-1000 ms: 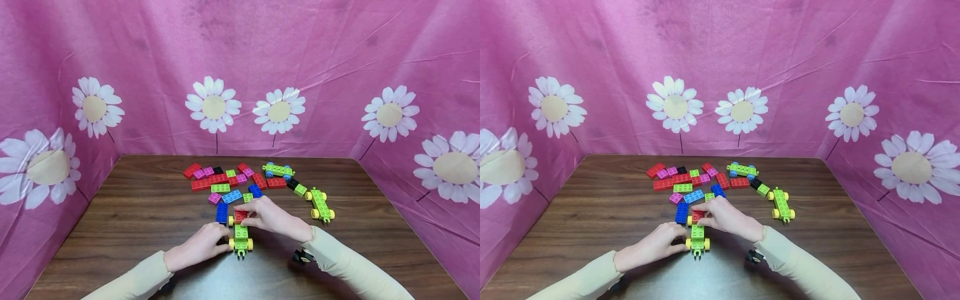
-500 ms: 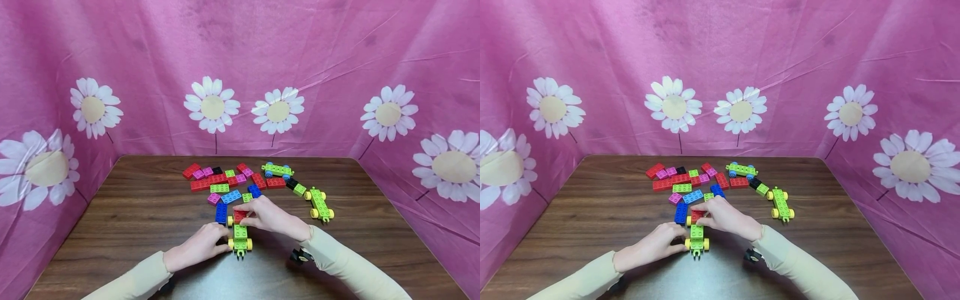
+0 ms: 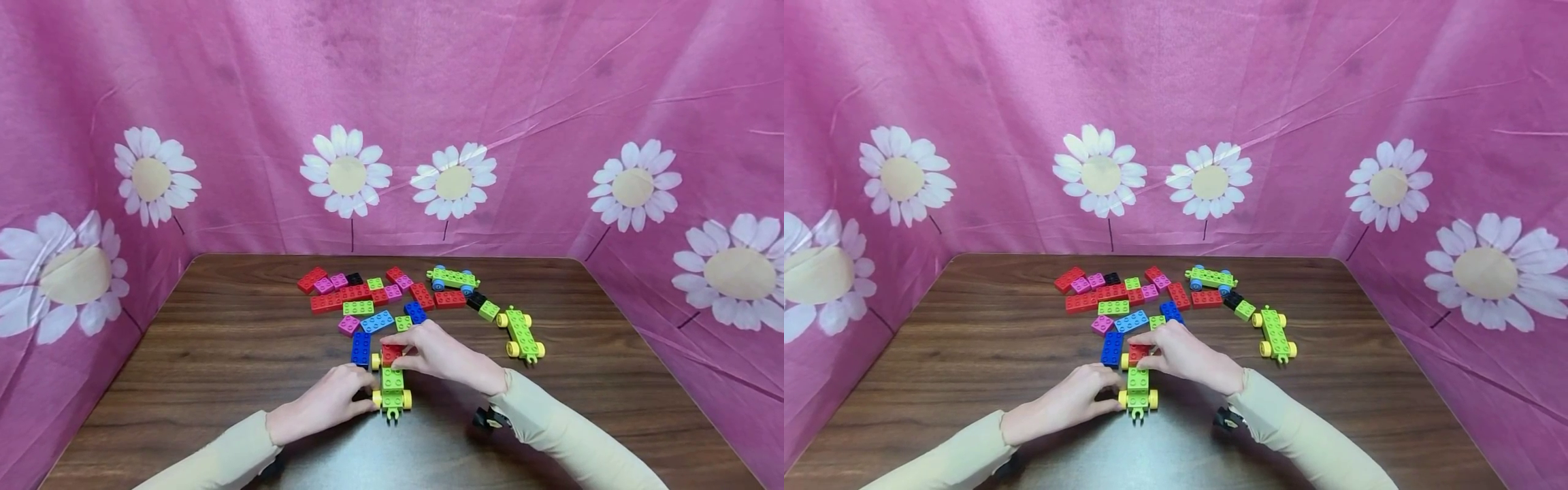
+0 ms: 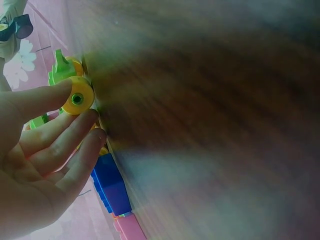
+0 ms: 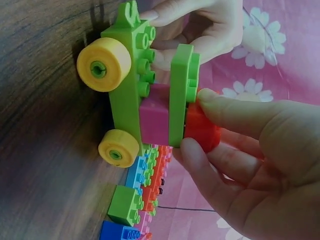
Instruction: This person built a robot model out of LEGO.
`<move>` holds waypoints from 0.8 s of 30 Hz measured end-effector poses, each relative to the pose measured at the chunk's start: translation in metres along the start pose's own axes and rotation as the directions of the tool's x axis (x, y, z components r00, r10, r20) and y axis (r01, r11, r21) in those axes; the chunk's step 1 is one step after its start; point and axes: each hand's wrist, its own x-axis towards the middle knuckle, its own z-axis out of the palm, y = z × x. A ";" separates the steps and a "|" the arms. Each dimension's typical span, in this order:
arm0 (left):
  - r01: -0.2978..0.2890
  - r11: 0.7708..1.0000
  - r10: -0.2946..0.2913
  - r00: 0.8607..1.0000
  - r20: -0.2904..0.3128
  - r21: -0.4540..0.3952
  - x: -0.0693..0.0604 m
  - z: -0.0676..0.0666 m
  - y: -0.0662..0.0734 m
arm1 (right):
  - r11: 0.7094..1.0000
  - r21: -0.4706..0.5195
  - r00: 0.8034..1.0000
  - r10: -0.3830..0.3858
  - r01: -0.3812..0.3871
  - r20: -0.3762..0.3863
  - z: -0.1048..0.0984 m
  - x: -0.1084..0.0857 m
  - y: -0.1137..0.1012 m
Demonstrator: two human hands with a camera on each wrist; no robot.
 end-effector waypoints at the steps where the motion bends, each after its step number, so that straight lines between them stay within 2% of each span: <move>1: -0.001 1.000 0.001 1.000 -0.001 0.001 0.000 0.000 0.000 | 1.000 -0.006 1.000 0.003 -0.003 0.003 0.000 0.000 0.000; 10: 0.022 1.000 -0.022 1.000 0.012 -0.014 0.000 -0.001 0.000 | 0.998 -0.051 0.999 0.032 -0.031 0.013 0.000 0.001 -0.007; 18: -0.011 1.000 0.011 1.000 -0.004 -0.006 0.000 -0.001 -0.001 | 0.997 -0.073 0.999 0.040 -0.040 0.002 0.001 0.000 -0.009; 24: -0.010 1.000 0.010 1.000 -0.005 -0.004 0.000 -0.001 0.000 | 0.995 -0.080 0.998 0.053 -0.052 0.014 0.001 0.000 -0.011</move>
